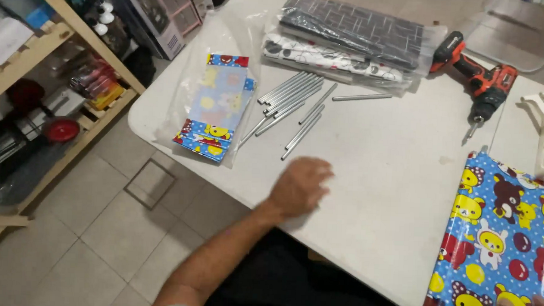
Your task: Assembling fabric display shelves by inserting metal support rods into fabric sleeves.
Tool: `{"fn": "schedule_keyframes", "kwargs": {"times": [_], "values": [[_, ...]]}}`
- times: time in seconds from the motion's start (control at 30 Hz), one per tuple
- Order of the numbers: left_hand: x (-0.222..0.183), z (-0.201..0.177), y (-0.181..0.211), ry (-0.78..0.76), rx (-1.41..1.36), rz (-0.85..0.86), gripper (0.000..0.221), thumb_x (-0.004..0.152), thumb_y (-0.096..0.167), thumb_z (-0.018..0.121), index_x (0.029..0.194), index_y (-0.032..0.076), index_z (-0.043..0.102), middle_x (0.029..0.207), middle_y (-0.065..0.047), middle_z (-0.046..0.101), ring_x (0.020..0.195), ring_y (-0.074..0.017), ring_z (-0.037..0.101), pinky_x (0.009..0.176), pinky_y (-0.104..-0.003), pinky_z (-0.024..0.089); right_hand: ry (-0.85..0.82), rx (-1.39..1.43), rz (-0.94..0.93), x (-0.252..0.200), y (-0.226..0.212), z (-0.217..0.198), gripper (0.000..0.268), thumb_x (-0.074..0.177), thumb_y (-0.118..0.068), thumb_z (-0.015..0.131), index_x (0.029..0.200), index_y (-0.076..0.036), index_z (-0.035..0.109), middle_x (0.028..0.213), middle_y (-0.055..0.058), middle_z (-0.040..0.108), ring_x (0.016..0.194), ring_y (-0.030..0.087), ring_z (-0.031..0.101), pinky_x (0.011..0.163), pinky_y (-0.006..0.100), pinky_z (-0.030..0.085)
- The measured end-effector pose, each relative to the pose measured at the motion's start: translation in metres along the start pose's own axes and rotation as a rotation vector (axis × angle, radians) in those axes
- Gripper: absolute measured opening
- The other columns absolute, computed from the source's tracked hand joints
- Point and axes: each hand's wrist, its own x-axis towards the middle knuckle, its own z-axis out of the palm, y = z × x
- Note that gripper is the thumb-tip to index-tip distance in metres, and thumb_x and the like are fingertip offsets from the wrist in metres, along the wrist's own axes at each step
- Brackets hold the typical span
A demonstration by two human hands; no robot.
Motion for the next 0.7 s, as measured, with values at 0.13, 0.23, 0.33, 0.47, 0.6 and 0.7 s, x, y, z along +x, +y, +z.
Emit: {"fn": "schedule_keyframes", "kwargs": {"times": [0.13, 0.23, 0.33, 0.47, 0.6, 0.7], "values": [[0.030, -0.036, -0.107, -0.123, 0.209, -0.442, 0.054, 0.084, 0.022, 0.078, 0.133, 0.007, 0.061, 0.140, -0.019, 0.060, 0.130, -0.0365, 0.054, 0.111, -0.048, 0.043, -0.143, 0.092, -0.209, -0.043, -0.079, 0.059, 0.056, 0.090, -0.014, 0.076, 0.141, 0.002, 0.060, 0.142, 0.024, 0.060, 0.125, 0.041, 0.057, 0.096, 0.055, 0.050], [0.042, -0.042, -0.166, -0.237, 0.371, -0.640, 0.060, 0.093, 0.031, 0.072, 0.144, 0.006, 0.053, 0.153, -0.022, 0.048, 0.143, -0.0381, 0.041, 0.116, -0.049, 0.034, -0.266, 0.308, -0.559, -0.049, -0.101, 0.120, 0.059, 0.084, -0.025, 0.074, 0.137, -0.003, 0.058, 0.145, 0.016, 0.059, 0.134, 0.032, 0.055, 0.114, 0.046, 0.043], [0.044, -0.069, -0.182, -0.137, 0.506, -0.703, 0.054, 0.094, 0.027, 0.070, 0.141, 0.006, 0.055, 0.151, -0.021, 0.050, 0.141, -0.0386, 0.044, 0.114, -0.052, 0.035, -0.223, 0.315, -0.723, -0.055, -0.130, 0.153, 0.054, 0.084, -0.027, 0.072, 0.133, -0.005, 0.062, 0.145, 0.012, 0.059, 0.135, 0.029, 0.054, 0.117, 0.044, 0.041], [0.040, -0.097, -0.192, -0.028, 0.648, -0.904, 0.069, 0.086, 0.038, 0.081, 0.139, 0.005, 0.052, 0.148, -0.021, 0.051, 0.136, -0.0402, 0.045, 0.111, -0.054, 0.037, -0.220, 0.182, -0.676, -0.053, -0.129, 0.167, 0.054, 0.085, -0.036, 0.068, 0.133, -0.011, 0.063, 0.147, 0.004, 0.061, 0.140, 0.026, 0.052, 0.115, 0.046, 0.043], [0.041, -0.099, -0.216, -0.276, 0.699, -1.055, 0.074, 0.082, 0.055, 0.079, 0.132, 0.005, 0.055, 0.129, -0.020, 0.058, 0.121, -0.0378, 0.053, 0.099, -0.052, 0.047, -0.241, 0.182, -0.640, -0.052, -0.132, 0.167, 0.048, 0.085, -0.036, 0.069, 0.128, -0.014, 0.066, 0.145, 0.001, 0.063, 0.138, 0.024, 0.054, 0.112, 0.045, 0.046], [0.045, -0.092, -0.238, -0.411, 0.693, -1.045, 0.046, 0.087, 0.034, 0.071, 0.123, 0.007, 0.060, 0.116, -0.016, 0.067, 0.106, -0.0361, 0.064, 0.085, -0.047, 0.057, -0.122, 0.228, -0.735, -0.052, -0.129, 0.173, 0.044, 0.085, -0.032, 0.071, 0.124, -0.011, 0.068, 0.140, 0.004, 0.065, 0.133, 0.025, 0.058, 0.114, 0.044, 0.046]]}}
